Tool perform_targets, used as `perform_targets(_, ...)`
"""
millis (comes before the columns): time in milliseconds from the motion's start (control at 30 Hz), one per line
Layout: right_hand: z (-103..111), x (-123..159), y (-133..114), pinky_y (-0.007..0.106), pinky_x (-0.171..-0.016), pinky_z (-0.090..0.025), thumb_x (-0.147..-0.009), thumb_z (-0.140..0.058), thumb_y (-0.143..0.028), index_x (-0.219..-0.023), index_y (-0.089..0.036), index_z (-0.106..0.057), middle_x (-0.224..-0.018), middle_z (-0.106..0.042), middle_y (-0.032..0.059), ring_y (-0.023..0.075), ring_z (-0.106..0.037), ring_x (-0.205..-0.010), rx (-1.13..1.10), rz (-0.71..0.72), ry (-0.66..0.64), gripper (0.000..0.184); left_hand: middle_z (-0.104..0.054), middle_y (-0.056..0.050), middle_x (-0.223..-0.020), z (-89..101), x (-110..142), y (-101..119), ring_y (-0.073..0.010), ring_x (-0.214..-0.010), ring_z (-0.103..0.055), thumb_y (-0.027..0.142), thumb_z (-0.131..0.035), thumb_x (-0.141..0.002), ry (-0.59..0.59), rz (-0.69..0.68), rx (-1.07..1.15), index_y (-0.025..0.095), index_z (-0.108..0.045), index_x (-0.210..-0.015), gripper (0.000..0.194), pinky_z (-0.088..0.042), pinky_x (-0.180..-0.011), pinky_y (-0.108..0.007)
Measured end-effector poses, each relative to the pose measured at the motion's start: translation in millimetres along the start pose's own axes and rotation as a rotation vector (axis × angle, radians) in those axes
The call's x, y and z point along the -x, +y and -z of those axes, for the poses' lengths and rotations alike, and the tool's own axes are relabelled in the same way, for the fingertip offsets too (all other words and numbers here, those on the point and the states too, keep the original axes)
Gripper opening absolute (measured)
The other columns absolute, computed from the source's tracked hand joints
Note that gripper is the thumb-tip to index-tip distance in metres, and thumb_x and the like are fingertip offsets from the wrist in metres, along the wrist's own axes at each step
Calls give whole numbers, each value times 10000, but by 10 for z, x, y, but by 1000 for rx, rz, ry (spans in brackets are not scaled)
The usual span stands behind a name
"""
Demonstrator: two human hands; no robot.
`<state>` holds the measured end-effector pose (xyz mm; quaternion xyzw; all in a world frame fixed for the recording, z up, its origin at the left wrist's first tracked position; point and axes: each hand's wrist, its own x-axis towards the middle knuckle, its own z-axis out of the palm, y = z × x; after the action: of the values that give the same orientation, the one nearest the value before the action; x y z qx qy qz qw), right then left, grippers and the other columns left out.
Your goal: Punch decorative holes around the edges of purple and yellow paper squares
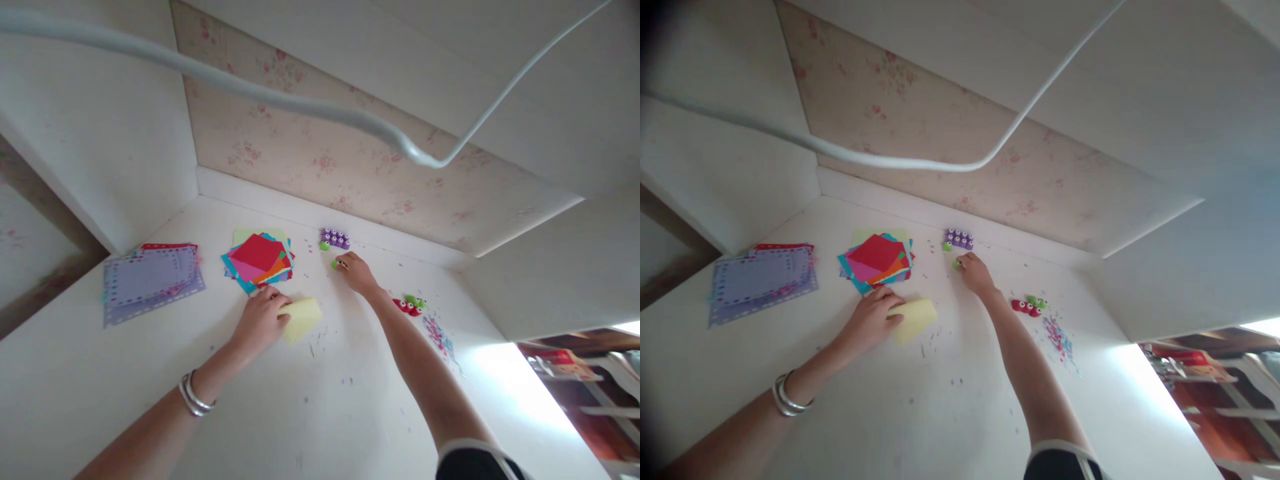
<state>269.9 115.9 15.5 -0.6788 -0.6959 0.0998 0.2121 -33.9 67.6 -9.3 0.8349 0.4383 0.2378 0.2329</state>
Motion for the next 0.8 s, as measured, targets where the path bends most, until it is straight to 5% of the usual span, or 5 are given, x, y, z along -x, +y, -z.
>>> perform_targets(167, -85, 773, -217, 339, -842, -560, -953, -485, -347, -1182, -232, -561, -1222, -640, 98, 195, -669, -1032, -208, -82, 92, 268, -678, -66, -1071, -54, -2, 71, -223, -937, -674, 195, -634, -794, 19, 142, 360, 190, -559, -1140, 354, -530, -830, -342)
perform_targets(267, -220, 1235, -426, 372, -821, -585, -901, -585, -408, -1098, -248, -567, -1145, -677, 68, 202, -700, -964, -776, -227, 214, 254, -619, -89, -1275, -85, -3, 130, -224, -994, -679, 285, -657, -798, 60, 221, 570, 206, -469, -1314, 556, -573, -779, -310)
perform_targets(367, -323, 1528, -584, 361, -774, -599, -846, -667, -406, -1066, -245, -612, -1053, -708, 49, 196, -714, -878, -937, -272, 227, 278, -582, -71, -1349, -105, 9, 191, -192, -878, -708, 378, -590, -855, 39, 233, 712, 230, -539, -1298, 470, -610, -689, -291)
perform_targets(500, -367, 1624, -611, 341, -748, -591, -823, -695, -387, -1042, -228, -676, -997, -736, 64, 211, -718, -860, -835, -247, 201, 271, -700, -61, -1156, -128, 36, 245, -180, -761, -719, 447, -573, -864, -10, 206, 754, 194, -707, -1054, 344, -627, -673, -302)
perform_targets(800, -409, 1598, -570, 378, -835, -591, -852, -671, -365, -1081, -241, -692, -1079, -731, 73, 220, -717, -924, -832, -168, 196, 261, -730, -65, -1096, -106, 36, 310, -178, -743, -730, 407, -668, -798, -54, 222, 705, 180, -712, -1079, 364, -624, -688, -274)
